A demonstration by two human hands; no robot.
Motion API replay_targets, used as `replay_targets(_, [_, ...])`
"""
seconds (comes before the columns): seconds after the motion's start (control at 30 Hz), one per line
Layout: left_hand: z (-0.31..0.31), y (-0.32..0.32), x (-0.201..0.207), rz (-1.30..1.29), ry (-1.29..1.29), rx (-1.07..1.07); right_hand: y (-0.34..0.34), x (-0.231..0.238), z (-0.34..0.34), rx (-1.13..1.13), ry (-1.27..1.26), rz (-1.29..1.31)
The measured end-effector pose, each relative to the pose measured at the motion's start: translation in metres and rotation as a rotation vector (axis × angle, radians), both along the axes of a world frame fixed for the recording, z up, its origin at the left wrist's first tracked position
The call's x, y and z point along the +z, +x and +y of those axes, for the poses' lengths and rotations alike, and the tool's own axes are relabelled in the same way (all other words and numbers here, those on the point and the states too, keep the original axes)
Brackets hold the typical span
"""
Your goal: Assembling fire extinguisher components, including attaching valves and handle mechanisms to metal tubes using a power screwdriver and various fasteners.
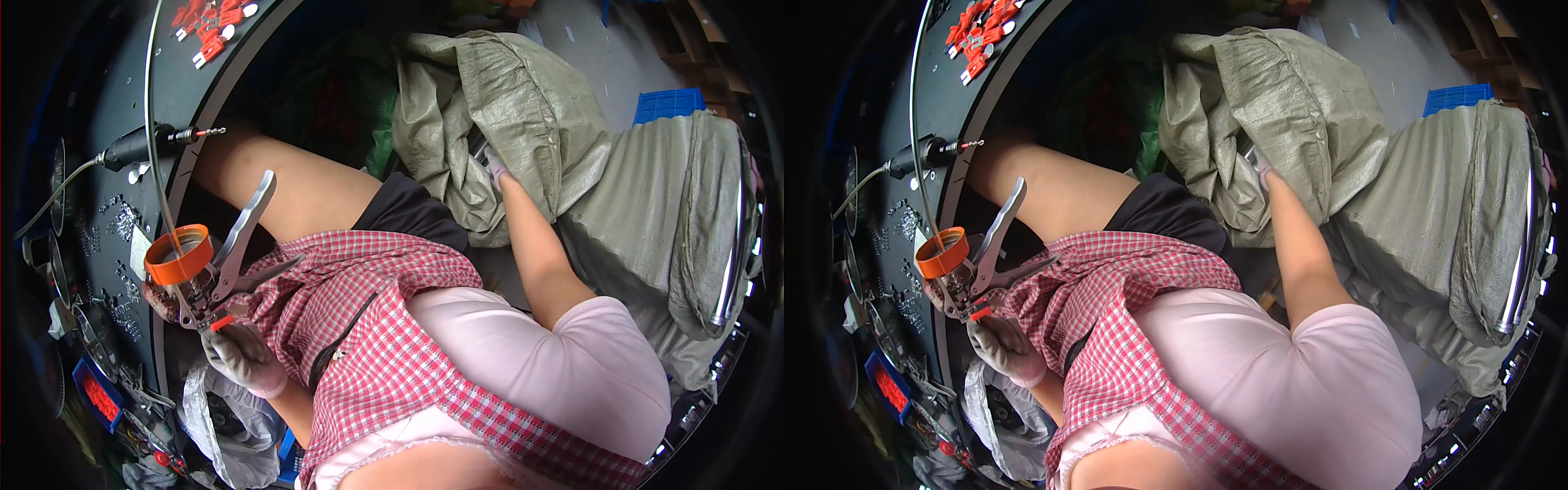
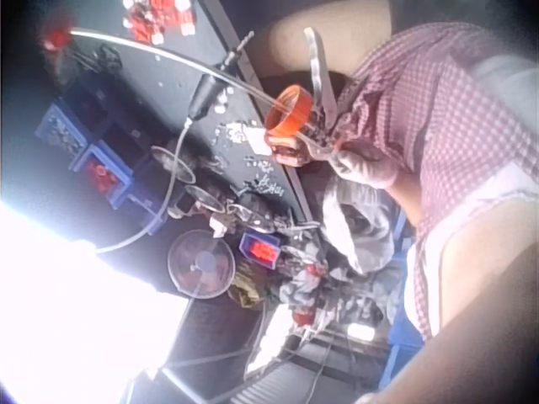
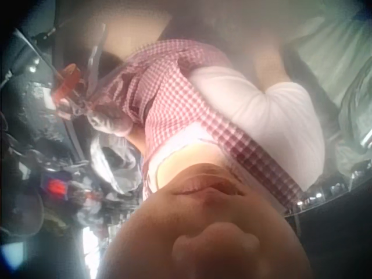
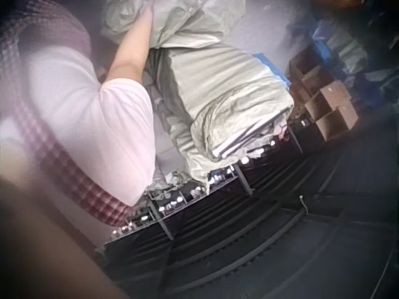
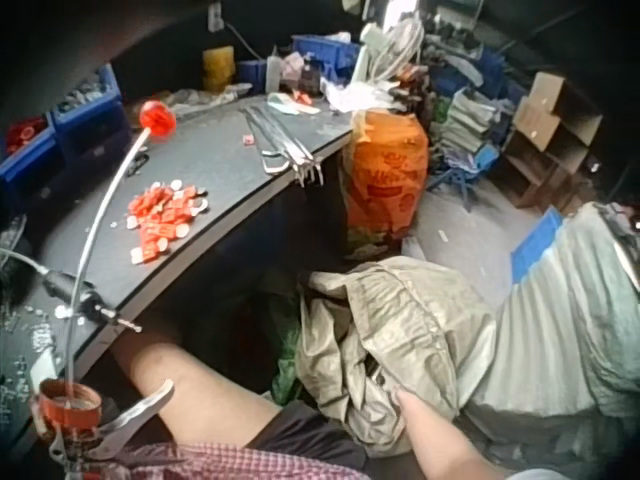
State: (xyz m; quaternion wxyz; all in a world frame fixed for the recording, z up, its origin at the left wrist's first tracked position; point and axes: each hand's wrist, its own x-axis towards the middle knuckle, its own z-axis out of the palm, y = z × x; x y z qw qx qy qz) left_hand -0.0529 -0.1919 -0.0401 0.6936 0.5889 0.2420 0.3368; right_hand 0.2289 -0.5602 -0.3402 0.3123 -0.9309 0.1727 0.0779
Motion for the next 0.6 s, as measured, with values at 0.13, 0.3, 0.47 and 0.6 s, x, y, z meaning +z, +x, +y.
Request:
replay_targets(0.13, [0.015, -0.017, 0.000, 0.081, -0.053, 0.046, 0.034, 0.051, -0.015, -0.190, 1.047, -0.191])
replay_targets(0.3, [0.012, -0.034, 0.005, 0.154, -0.160, 0.080, 0.087, 0.180, 0.145, -0.385, 2.374, 0.238])
replay_targets(0.47, [-0.008, -0.058, 0.021, 0.211, -0.126, 0.135, 0.086, 0.297, 0.317, -0.173, 2.538, 0.027])
replay_targets(0.6, [-0.024, -0.082, 0.027, 0.292, -0.109, 0.240, 0.082, 0.353, 0.379, -0.177, 2.474, -0.114])
